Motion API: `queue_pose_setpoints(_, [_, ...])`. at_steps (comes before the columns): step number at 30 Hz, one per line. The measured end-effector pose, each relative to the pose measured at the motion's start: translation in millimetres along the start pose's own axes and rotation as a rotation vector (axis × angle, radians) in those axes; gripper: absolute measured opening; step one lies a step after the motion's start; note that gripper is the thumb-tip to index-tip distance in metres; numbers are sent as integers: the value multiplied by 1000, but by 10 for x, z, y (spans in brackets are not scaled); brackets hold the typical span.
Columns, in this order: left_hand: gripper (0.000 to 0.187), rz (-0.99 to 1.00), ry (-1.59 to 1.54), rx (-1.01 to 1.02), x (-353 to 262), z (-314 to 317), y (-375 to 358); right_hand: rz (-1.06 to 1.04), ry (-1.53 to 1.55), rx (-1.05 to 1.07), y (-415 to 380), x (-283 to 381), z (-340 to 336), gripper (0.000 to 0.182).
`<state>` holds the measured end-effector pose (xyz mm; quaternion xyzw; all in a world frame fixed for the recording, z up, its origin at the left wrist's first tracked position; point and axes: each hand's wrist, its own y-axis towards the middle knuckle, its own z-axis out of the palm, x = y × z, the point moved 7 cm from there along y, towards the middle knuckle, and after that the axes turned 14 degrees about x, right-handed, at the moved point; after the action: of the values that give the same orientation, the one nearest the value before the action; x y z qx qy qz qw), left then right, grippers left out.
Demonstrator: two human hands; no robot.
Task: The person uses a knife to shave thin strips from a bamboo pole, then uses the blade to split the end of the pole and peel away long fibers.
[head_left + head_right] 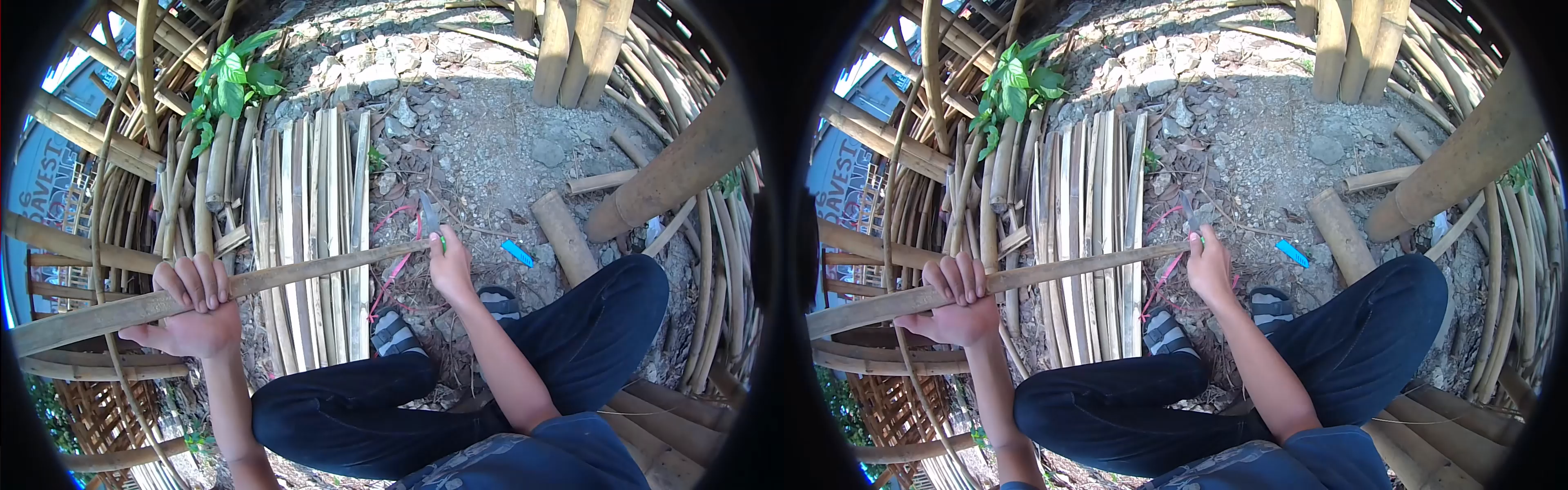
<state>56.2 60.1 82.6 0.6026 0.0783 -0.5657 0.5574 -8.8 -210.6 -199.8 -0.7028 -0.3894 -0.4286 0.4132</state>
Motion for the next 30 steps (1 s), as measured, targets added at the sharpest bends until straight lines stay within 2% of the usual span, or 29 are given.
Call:
queue_pose_setpoints(3, [74, -1, 35, -90, 18, -32, 14, 39, 26, -10, 147, -325, 57, 24])
queue_pose_setpoints(4, [74, 4, 42, -81, 11, -52, 0, 65, -10, -137, 191, -541, 30, 24])
queue_pose_setpoints(5, [73, 8, 50, -72, 3, -87, -15, 75, -14, -149, 298, -915, 112, 24])
queue_pose_setpoints(6, [73, 9, 44, -36, 4, -116, -22, 138, 26, -115, 420, -1396, 226, 23])
queue_pose_setpoints(7, [73, 1, 34, -34, 9, -155, -39, 202, 67, -78, 402, -1472, 218, 23])
queue_pose_setpoints(8, [73, 5, 46, -18, 4, -178, -40, 337, 276, 77, 337, -1623, 307, 24])
queue_pose_setpoints(11, [74, 6, 71, -32, 15, -264, -52, 275, 121, 38, 368, -1973, 527, 23])
queue_pose_setpoints(12, [75, -1, 103, -108, 12, -341, -68, 306, 58, -9, 391, -2067, 595, 31])
queue_pose_setpoints(13, [76, -9, 139, -185, 6, -385, -74, 316, 60, -7, 370, -1931, 600, 31])
queue_pose_setpoints(14, [78, -31, 202, -294, -8, -409, -85, 417, 19, -32, 345, -1842, 563, 35])
queue_pose_setpoints(15, [78, -37, 204, -294, -12, -421, -72, 517, -23, -56, 320, -1752, 513, 40])
queue_pose_setpoints(16, [78, -39, 246, -377, -46, -499, -103, 537, -10, -25, 328, -1712, 540, 47])
queue_pose_setpoints(18, [78, -63, 377, -586, -137, -478, -88, 574, -17, -18, 318, -1579, 530, 47])
queue_pose_setpoints(21, [77, -62, 426, -638, -349, -634, -126, 633, -54, 9, 294, -1427, 533, 47])
queue_pose_setpoints(22, [77, -76, 430, -641, -421, -699, -162, 653, -73, 26, 269, -1443, 560, 47])
queue_pose_setpoints(24, [75, -86, 381, -398, -512, -734, -98, 684, -62, -9, 243, -1598, 649, 46])
queue_pose_setpoints(25, [75, -92, 384, -398, -553, -823, -113, 701, -50, -47, 220, -1640, 669, 44])
queue_pose_setpoints(27, [75, -58, 309, -232, -589, -824, -74, 685, -55, -66, 185, -1660, 695, 43])
queue_pose_setpoints(29, [76, -52, 312, -275, -581, -881, -101, 661, -59, -85, 142, -1621, 703, 41])
queue_pose_setpoints(30, [76, -53, 329, -300, -580, -910, -110, 564, -86, -57, 157, -1527, 707, 40])
